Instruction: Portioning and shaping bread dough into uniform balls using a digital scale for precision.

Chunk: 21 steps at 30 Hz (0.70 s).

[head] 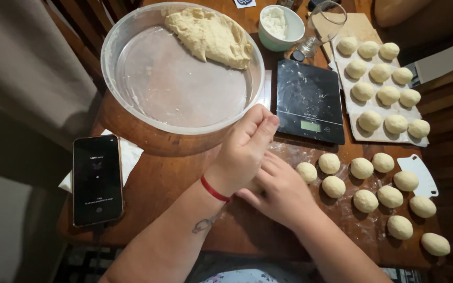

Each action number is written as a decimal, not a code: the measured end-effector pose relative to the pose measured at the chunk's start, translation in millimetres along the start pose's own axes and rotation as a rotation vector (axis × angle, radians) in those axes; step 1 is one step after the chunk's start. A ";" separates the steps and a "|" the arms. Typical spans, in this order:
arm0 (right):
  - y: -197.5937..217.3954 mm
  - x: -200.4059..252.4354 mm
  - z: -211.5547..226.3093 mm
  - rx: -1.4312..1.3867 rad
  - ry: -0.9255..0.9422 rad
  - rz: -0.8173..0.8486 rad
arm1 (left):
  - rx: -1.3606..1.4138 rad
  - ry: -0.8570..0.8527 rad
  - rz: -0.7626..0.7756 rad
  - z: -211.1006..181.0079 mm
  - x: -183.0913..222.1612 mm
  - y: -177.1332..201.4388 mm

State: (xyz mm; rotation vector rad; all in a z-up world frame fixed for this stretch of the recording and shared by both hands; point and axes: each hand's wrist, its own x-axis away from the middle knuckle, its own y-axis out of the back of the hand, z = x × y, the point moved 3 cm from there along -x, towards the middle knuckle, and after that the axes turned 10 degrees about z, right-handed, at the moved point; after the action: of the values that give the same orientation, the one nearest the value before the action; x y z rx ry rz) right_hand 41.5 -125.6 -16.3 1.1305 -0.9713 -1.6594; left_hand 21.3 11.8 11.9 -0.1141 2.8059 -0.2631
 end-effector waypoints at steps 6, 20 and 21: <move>6.5 63.0 25.2 -0.200 -0.054 0.061 | -0.134 -0.078 -0.041 -2.9 -0.5 -4.8; 23.5 198.9 -10.7 0.084 -0.361 -0.247 | -0.814 0.181 0.084 27.9 47.0 9.0; 20.2 200.1 -11.2 0.089 -0.349 -0.230 | -0.891 0.300 0.056 38.6 54.7 11.8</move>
State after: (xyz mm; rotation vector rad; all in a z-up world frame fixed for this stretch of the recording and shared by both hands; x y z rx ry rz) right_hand 17.2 -322.0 -53.7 1.0624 -1.1769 -2.0652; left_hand -18.6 11.0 -43.1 -0.2041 2.9767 1.0714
